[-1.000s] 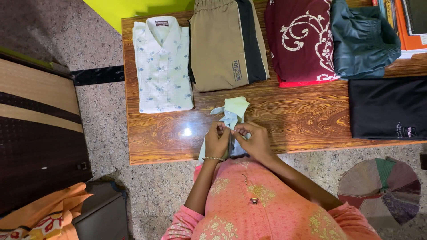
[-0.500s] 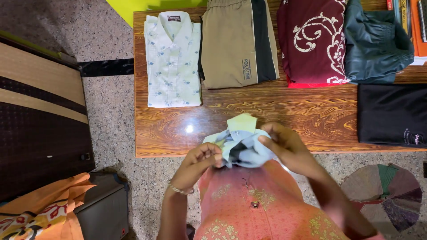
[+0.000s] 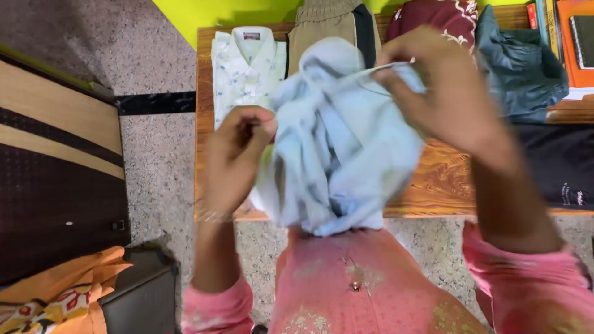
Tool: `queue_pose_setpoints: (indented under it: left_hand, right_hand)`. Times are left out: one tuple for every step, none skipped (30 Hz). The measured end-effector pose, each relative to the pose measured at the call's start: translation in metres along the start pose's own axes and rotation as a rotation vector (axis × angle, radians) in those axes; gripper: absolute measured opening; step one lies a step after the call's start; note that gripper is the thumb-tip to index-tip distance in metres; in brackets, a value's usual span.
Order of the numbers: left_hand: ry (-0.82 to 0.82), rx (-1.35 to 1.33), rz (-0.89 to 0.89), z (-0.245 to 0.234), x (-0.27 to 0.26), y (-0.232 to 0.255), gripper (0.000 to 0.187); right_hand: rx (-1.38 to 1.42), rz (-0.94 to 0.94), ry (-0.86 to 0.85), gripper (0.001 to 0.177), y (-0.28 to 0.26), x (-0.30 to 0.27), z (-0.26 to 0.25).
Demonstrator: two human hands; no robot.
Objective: Folding a white shirt on a wooden table.
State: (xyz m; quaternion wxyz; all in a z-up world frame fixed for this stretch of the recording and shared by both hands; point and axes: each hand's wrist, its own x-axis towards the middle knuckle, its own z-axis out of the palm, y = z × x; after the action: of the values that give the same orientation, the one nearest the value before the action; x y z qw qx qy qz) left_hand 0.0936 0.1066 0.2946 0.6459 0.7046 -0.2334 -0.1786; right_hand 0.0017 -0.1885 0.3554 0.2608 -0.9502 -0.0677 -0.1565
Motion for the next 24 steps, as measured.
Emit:
queue_pose_setpoints:
  left_hand:
    - [0.017, -0.081, -0.064, 0.008, 0.005, -0.053, 0.013]
    - [0.035, -0.162, -0.127, 0.016, 0.004, -0.106, 0.014]
    - [0.039, -0.160, -0.120, 0.033, 0.001, -0.135, 0.014]
    - [0.051, -0.196, -0.129, 0.049, -0.002, -0.164, 0.013]
    - [0.070, -0.232, -0.144, 0.065, -0.009, -0.194, 0.013]
    - [0.082, -0.231, -0.143, 0.076, -0.018, -0.195, 0.013]
    - [0.092, -0.218, -0.222, 0.087, -0.022, -0.195, 0.013]
    - [0.102, -0.205, -0.300, 0.100, -0.026, -0.196, 0.014]
    - [0.106, -0.206, -0.302, 0.105, -0.031, -0.199, 0.014]
    - [0.151, -0.280, -0.344, 0.111, -0.036, -0.202, 0.015]
    - [0.195, -0.353, -0.389, 0.116, -0.044, -0.205, 0.018]
    - [0.198, -0.354, -0.397, 0.118, -0.051, -0.211, 0.018]
    - [0.206, -0.422, -0.437, 0.120, -0.055, -0.215, 0.019]
    - [0.215, -0.490, -0.477, 0.122, -0.058, -0.220, 0.021]
    - [0.213, -0.491, -0.485, 0.123, -0.064, -0.223, 0.021]
    - [0.222, -0.521, -0.505, 0.125, -0.070, -0.225, 0.021]
    - [0.230, -0.550, -0.524, 0.126, -0.075, -0.228, 0.021]
    - [0.228, -0.551, -0.529, 0.127, -0.080, -0.229, 0.021]
    - [0.214, -0.536, -0.537, 0.127, -0.084, -0.231, 0.021]
    - [0.201, -0.520, -0.545, 0.128, -0.088, -0.232, 0.021]
    - [0.201, -0.522, -0.552, 0.127, -0.093, -0.229, 0.021]
    - [0.150, -0.499, -0.557, 0.126, -0.097, -0.226, 0.020]
    - [0.096, -0.475, -0.558, 0.125, -0.100, -0.223, 0.020]
    - [0.095, -0.477, -0.561, 0.119, -0.102, -0.223, 0.020]
  right_hand:
    - [0.044, 0.039, 0.056, 0.018, 0.020, -0.008, 0.034]
    - [0.089, 0.078, 0.111, 0.023, 0.039, -0.015, 0.068]
    - [0.088, 0.070, 0.114, 0.023, 0.041, -0.026, 0.091]
    - [0.222, 0.180, 0.030, 0.023, 0.043, -0.037, 0.113]
    - [0.360, 0.288, -0.066, 0.024, 0.044, -0.049, 0.138]
    - [0.363, 0.279, -0.073, 0.024, 0.043, -0.062, 0.158]
    - [0.384, 0.454, -0.151, 0.024, 0.044, -0.073, 0.176]
    - [0.402, 0.629, -0.230, 0.024, 0.046, -0.085, 0.195]
    - [0.402, 0.628, -0.235, 0.024, 0.043, -0.095, 0.204]
    - [0.714, 0.747, -0.168, 0.019, 0.040, -0.105, 0.214]
    - [1.028, 0.864, -0.094, 0.016, 0.037, -0.117, 0.225]
    - [1.030, 0.870, -0.100, 0.016, 0.038, -0.127, 0.234]
    - [1.056, 0.847, -0.063, 0.014, 0.041, -0.136, 0.243]
    - [1.082, 0.824, -0.027, 0.013, 0.045, -0.144, 0.252]
    - [1.082, 0.831, -0.028, 0.013, 0.044, -0.148, 0.252]
    - [1.083, 0.852, -0.035, 0.014, 0.043, -0.153, 0.252]
    - [1.083, 0.871, -0.041, 0.015, 0.043, -0.156, 0.252]
    - [1.083, 0.877, -0.041, 0.015, 0.042, -0.154, 0.248]
    - [1.114, 0.928, -0.029, 0.015, 0.041, -0.151, 0.243]
    - [1.145, 0.979, -0.017, 0.014, 0.041, -0.148, 0.238]
    - [1.144, 0.986, -0.020, 0.014, 0.049, -0.151, 0.242]
    - [1.105, 0.985, -0.033, 0.015, 0.056, -0.154, 0.245]
    - [1.065, 0.981, -0.043, 0.015, 0.065, -0.156, 0.249]
    - [1.063, 0.985, -0.044, 0.015, 0.071, -0.156, 0.241]
